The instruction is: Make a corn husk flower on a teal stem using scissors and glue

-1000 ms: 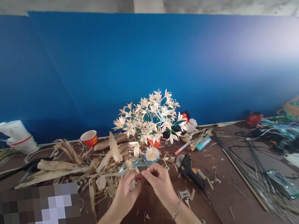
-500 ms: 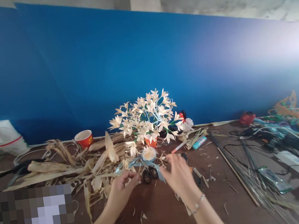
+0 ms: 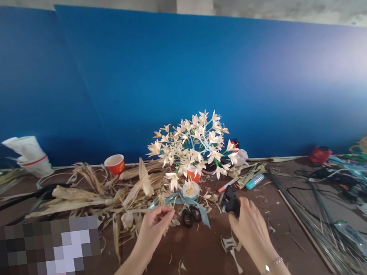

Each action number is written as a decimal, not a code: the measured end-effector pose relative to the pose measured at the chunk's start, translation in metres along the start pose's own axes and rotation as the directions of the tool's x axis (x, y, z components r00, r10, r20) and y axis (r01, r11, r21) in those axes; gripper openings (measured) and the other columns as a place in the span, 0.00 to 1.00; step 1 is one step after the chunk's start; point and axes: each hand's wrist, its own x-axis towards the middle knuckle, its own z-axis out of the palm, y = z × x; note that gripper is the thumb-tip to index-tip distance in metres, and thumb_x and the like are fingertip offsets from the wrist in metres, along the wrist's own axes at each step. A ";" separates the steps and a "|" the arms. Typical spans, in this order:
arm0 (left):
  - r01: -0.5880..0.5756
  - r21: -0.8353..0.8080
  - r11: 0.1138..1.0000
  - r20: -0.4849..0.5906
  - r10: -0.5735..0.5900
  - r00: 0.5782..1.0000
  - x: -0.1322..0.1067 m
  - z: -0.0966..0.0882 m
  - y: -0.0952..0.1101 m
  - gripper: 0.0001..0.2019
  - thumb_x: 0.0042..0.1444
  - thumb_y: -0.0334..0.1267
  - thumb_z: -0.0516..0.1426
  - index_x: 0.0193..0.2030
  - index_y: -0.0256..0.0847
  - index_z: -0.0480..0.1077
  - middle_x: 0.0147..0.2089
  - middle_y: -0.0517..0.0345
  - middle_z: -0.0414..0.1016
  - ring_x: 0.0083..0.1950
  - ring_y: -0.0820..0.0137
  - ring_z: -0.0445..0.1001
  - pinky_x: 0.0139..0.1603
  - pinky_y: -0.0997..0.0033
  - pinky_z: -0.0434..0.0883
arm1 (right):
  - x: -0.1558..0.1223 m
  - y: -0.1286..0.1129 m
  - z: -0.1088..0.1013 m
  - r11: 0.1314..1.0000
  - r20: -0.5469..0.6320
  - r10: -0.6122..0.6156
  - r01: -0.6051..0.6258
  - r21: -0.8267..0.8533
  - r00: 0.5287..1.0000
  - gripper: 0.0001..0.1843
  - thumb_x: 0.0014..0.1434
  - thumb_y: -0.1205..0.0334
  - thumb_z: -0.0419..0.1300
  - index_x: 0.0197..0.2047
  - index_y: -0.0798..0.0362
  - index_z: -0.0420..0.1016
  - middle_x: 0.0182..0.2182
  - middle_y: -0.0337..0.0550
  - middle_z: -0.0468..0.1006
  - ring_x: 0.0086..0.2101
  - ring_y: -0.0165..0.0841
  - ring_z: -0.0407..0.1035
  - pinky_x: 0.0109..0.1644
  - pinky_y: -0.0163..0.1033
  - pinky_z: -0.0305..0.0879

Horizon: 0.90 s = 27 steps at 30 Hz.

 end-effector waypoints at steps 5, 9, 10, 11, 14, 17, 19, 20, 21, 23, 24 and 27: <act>-0.081 0.156 0.984 -0.058 0.091 0.994 0.001 0.000 -0.007 0.09 0.50 0.39 0.54 0.26 0.37 0.71 0.24 0.58 0.72 0.26 0.71 0.69 0.26 0.77 0.62 | -0.013 -0.029 0.013 0.703 -0.077 -0.302 0.277 0.655 0.950 0.11 0.53 0.55 0.57 0.37 0.53 0.70 0.27 0.42 0.76 0.27 0.34 0.70 0.29 0.34 0.66; -0.148 0.277 0.949 -0.080 0.177 0.981 -0.001 -0.001 -0.003 0.08 0.50 0.36 0.54 0.25 0.38 0.71 0.26 0.58 0.73 0.30 0.69 0.70 0.31 0.75 0.64 | -0.027 -0.054 0.035 0.553 -0.234 -0.251 0.337 0.762 0.939 0.14 0.50 0.55 0.61 0.38 0.54 0.70 0.31 0.45 0.76 0.30 0.34 0.70 0.32 0.35 0.68; -0.164 0.306 0.938 -0.085 0.198 0.976 -0.002 -0.001 -0.001 0.08 0.49 0.36 0.54 0.24 0.39 0.71 0.26 0.59 0.73 0.30 0.69 0.70 0.32 0.74 0.64 | -0.028 -0.058 0.036 0.557 -0.218 -0.268 0.335 0.759 0.938 0.12 0.50 0.56 0.60 0.36 0.54 0.70 0.30 0.44 0.75 0.30 0.34 0.70 0.33 0.35 0.68; -0.176 0.331 0.927 -0.087 0.216 0.973 -0.002 -0.001 0.000 0.08 0.49 0.35 0.53 0.24 0.39 0.71 0.26 0.59 0.73 0.30 0.69 0.70 0.32 0.74 0.64 | -0.028 -0.061 0.036 0.568 -0.178 -0.300 0.325 0.756 0.937 0.09 0.51 0.57 0.60 0.34 0.53 0.70 0.29 0.43 0.75 0.29 0.34 0.69 0.33 0.34 0.67; -0.192 0.378 0.906 -0.085 0.240 0.967 -0.002 -0.001 0.002 0.07 0.49 0.34 0.53 0.24 0.39 0.71 0.26 0.59 0.73 0.30 0.69 0.70 0.33 0.74 0.63 | -0.027 -0.068 0.030 0.598 -0.048 -0.381 0.286 0.749 0.923 0.06 0.55 0.61 0.57 0.29 0.53 0.69 0.26 0.41 0.73 0.28 0.32 0.68 0.31 0.32 0.66; -0.183 0.397 0.899 -0.094 0.238 0.967 -0.002 -0.001 0.001 0.07 0.49 0.34 0.54 0.23 0.40 0.71 0.27 0.58 0.74 0.31 0.69 0.70 0.34 0.73 0.63 | -0.025 -0.070 0.027 0.604 -0.063 -0.382 0.301 0.738 0.922 0.05 0.55 0.63 0.57 0.29 0.54 0.68 0.27 0.42 0.72 0.29 0.32 0.67 0.33 0.33 0.65; -0.169 0.405 0.898 -0.098 0.226 0.969 -0.002 -0.001 0.000 0.07 0.49 0.34 0.54 0.23 0.40 0.71 0.27 0.59 0.74 0.32 0.69 0.70 0.33 0.73 0.63 | -0.025 -0.070 0.028 0.612 -0.079 -0.382 0.316 0.725 0.921 0.05 0.54 0.64 0.57 0.28 0.53 0.68 0.27 0.41 0.72 0.29 0.32 0.67 0.33 0.33 0.64; -0.164 0.407 0.898 -0.097 0.221 0.971 -0.003 -0.001 0.000 0.07 0.49 0.34 0.54 0.23 0.40 0.71 0.27 0.59 0.74 0.32 0.68 0.70 0.33 0.73 0.63 | -0.025 -0.070 0.029 0.614 -0.083 -0.386 0.324 0.720 0.919 0.05 0.54 0.64 0.57 0.27 0.53 0.67 0.27 0.41 0.71 0.28 0.32 0.67 0.33 0.33 0.64; -0.162 0.408 0.899 -0.095 0.218 0.971 -0.003 0.000 0.000 0.07 0.49 0.34 0.54 0.24 0.40 0.72 0.26 0.59 0.74 0.32 0.69 0.70 0.33 0.73 0.62 | -0.025 -0.070 0.030 0.615 -0.086 -0.394 0.332 0.715 0.915 0.06 0.54 0.64 0.57 0.27 0.53 0.67 0.26 0.41 0.70 0.28 0.31 0.66 0.33 0.33 0.63; -0.163 0.408 0.898 -0.094 0.219 0.971 -0.003 0.000 0.001 0.07 0.49 0.34 0.53 0.24 0.40 0.72 0.26 0.59 0.73 0.31 0.69 0.70 0.33 0.73 0.62 | -0.025 -0.070 0.032 0.610 -0.091 -0.412 0.349 0.711 0.907 0.06 0.54 0.65 0.57 0.26 0.53 0.67 0.26 0.40 0.70 0.28 0.31 0.66 0.33 0.33 0.63; -0.163 0.409 0.898 -0.094 0.220 0.971 -0.004 0.000 0.001 0.07 0.49 0.34 0.53 0.24 0.40 0.71 0.26 0.59 0.73 0.31 0.69 0.70 0.33 0.73 0.62 | -0.025 -0.070 0.032 0.607 -0.101 -0.414 0.357 0.710 0.905 0.06 0.54 0.65 0.57 0.26 0.53 0.67 0.26 0.40 0.70 0.28 0.31 0.67 0.33 0.33 0.63; -0.161 0.412 0.897 -0.092 0.217 0.972 -0.005 0.000 0.003 0.08 0.49 0.34 0.53 0.24 0.40 0.71 0.27 0.58 0.73 0.32 0.68 0.70 0.33 0.73 0.62 | -0.026 -0.070 0.031 0.608 -0.111 -0.415 0.366 0.704 0.903 0.05 0.54 0.66 0.56 0.27 0.53 0.68 0.27 0.40 0.70 0.29 0.32 0.67 0.33 0.34 0.64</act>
